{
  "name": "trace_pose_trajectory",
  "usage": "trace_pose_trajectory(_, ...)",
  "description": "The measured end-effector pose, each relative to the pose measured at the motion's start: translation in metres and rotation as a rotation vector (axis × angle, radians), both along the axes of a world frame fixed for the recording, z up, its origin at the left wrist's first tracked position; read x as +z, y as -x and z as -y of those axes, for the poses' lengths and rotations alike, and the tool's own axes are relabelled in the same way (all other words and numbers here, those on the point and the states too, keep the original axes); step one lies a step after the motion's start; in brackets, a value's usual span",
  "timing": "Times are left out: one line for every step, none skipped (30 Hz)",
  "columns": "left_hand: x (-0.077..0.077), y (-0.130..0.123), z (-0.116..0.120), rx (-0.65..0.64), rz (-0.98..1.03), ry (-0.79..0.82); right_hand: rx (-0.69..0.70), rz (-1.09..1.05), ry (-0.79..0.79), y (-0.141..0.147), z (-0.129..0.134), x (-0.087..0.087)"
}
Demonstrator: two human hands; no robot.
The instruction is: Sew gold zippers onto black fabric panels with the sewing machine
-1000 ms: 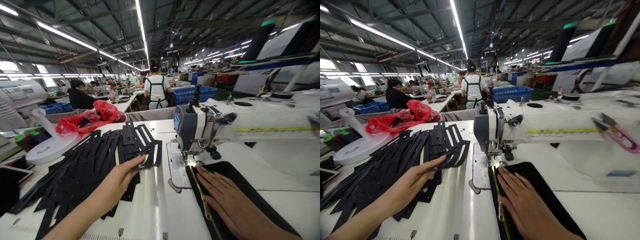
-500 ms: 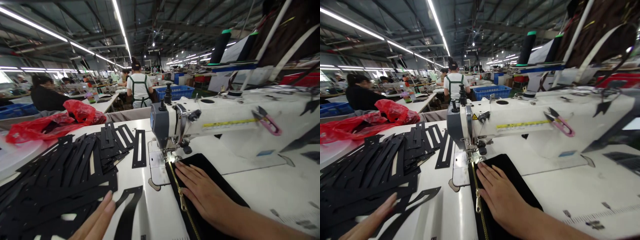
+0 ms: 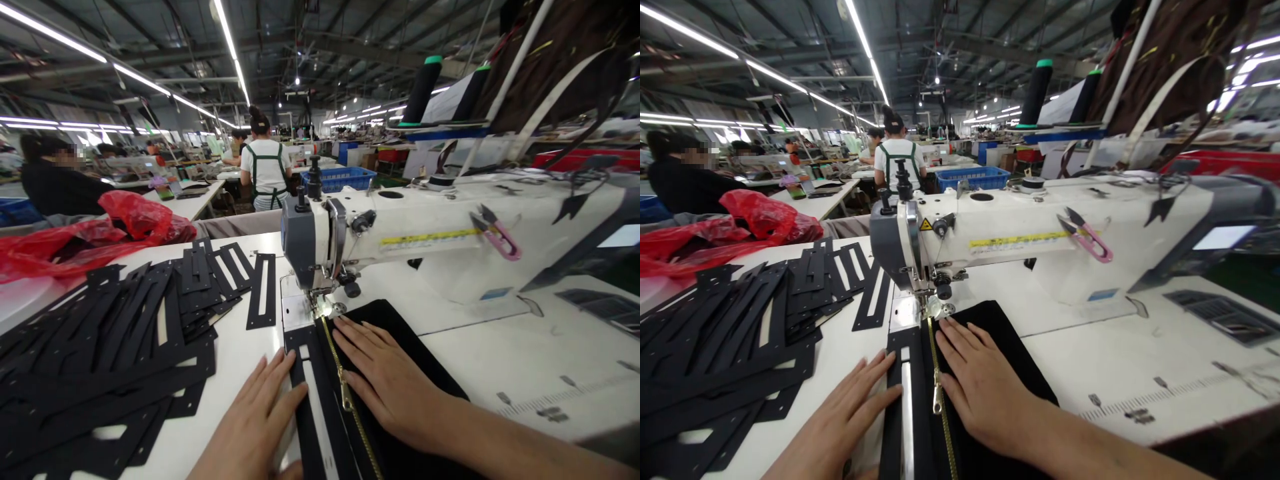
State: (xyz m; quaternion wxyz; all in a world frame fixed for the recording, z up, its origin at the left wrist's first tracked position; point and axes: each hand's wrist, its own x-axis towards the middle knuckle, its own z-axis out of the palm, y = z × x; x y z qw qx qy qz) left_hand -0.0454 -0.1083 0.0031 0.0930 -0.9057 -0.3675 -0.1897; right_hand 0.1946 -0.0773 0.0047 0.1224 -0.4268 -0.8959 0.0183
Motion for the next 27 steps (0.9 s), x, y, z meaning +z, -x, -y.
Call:
trace_pose_trajectory(0.001, -0.001, -0.008, -0.002, 0.025, 0.007, -0.004, 0.009, 0.002, 0.001, 0.000, 0.000)
trace_pose_trajectory(0.002, -0.002, -0.015, 0.005, 0.045, 0.008, -0.008, 0.018, 0.005, 0.001, 0.001, 0.001)
trace_pose_trajectory(0.003, -0.003, -0.021, 0.022, 0.057, 0.012, -0.013, 0.025, 0.004, 0.002, 0.002, 0.001)
trace_pose_trajectory(0.006, -0.003, -0.026, 0.042, 0.068, 0.014, -0.016, 0.031, 0.001, 0.002, 0.004, 0.001)
trace_pose_trajectory(0.009, -0.004, -0.029, 0.054, 0.080, 0.012, -0.022, 0.035, -0.004, 0.003, 0.005, 0.001)
trace_pose_trajectory(0.012, -0.004, -0.032, 0.055, 0.099, -0.001, -0.029, 0.035, -0.011, 0.003, 0.007, 0.000)
trace_pose_trajectory(0.015, -0.005, -0.033, 0.049, 0.130, -0.035, -0.037, 0.031, -0.019, 0.004, 0.009, -0.001)
trace_pose_trajectory(0.018, -0.006, -0.034, 0.035, 0.155, -0.075, -0.047, 0.023, -0.024, 0.005, 0.010, -0.002)
trace_pose_trajectory(0.019, -0.009, -0.034, 0.014, 0.173, -0.118, -0.056, 0.008, -0.027, 0.006, 0.012, -0.002)
trace_pose_trajectory(0.019, -0.012, -0.034, -0.011, 0.178, -0.156, -0.063, -0.012, -0.026, 0.007, 0.013, -0.003)
trace_pose_trajectory(0.018, -0.017, -0.035, -0.037, 0.167, -0.176, -0.062, -0.032, -0.023, 0.007, 0.014, -0.004)
trace_pose_trajectory(0.016, -0.023, -0.036, -0.061, 0.147, -0.182, -0.056, -0.052, -0.020, 0.007, 0.014, -0.004)
trace_pose_trajectory(0.014, -0.028, -0.037, -0.084, 0.119, -0.177, -0.049, -0.068, -0.017, 0.007, 0.013, -0.004)
trace_pose_trajectory(0.011, -0.034, -0.039, -0.102, 0.090, -0.168, -0.040, -0.080, -0.019, 0.007, 0.013, -0.004)
trace_pose_trajectory(0.008, -0.038, -0.040, -0.114, 0.064, -0.158, -0.029, -0.086, -0.023, 0.006, 0.012, -0.003)
trace_pose_trajectory(0.005, -0.042, -0.042, -0.121, 0.041, -0.148, -0.020, -0.091, -0.026, 0.005, 0.010, -0.003)
trace_pose_trajectory(0.003, -0.044, -0.044, -0.125, 0.028, -0.142, -0.014, -0.095, -0.029, 0.004, 0.009, -0.003)
trace_pose_trajectory(0.002, -0.045, -0.045, -0.127, 0.018, -0.139, -0.007, -0.100, -0.030, 0.003, 0.008, -0.003)
trace_pose_trajectory(0.000, -0.044, -0.046, -0.128, 0.010, -0.138, 0.002, -0.103, -0.032, 0.002, 0.007, -0.003)
trace_pose_trajectory(-0.001, -0.043, -0.047, -0.127, 0.002, -0.137, 0.010, -0.104, -0.039, 0.002, 0.006, -0.003)
trace_pose_trajectory(-0.001, -0.042, -0.048, -0.131, -0.004, -0.143, 0.012, -0.103, -0.048, 0.001, 0.005, -0.003)
trace_pose_trajectory(-0.002, -0.040, -0.049, -0.138, -0.011, -0.147, 0.009, -0.104, -0.061, 0.001, 0.004, -0.004)
trace_pose_trajectory(-0.003, -0.038, -0.050, -0.145, -0.008, -0.155, 0.004, -0.102, -0.069, 0.001, 0.003, -0.004)
trace_pose_trajectory(-0.004, -0.037, -0.051, -0.152, 0.005, -0.163, -0.001, -0.101, -0.072, 0.002, 0.003, -0.005)
trace_pose_trajectory(-0.004, -0.035, -0.052, -0.158, 0.023, -0.169, -0.006, -0.100, -0.068, 0.002, 0.002, -0.005)
trace_pose_trajectory(-0.004, -0.034, -0.052, -0.159, 0.033, -0.165, -0.007, -0.099, -0.061, 0.002, 0.001, -0.006)
trace_pose_trajectory(-0.003, -0.034, -0.052, -0.153, 0.032, -0.151, -0.005, -0.097, -0.052, 0.003, 0.000, -0.007)
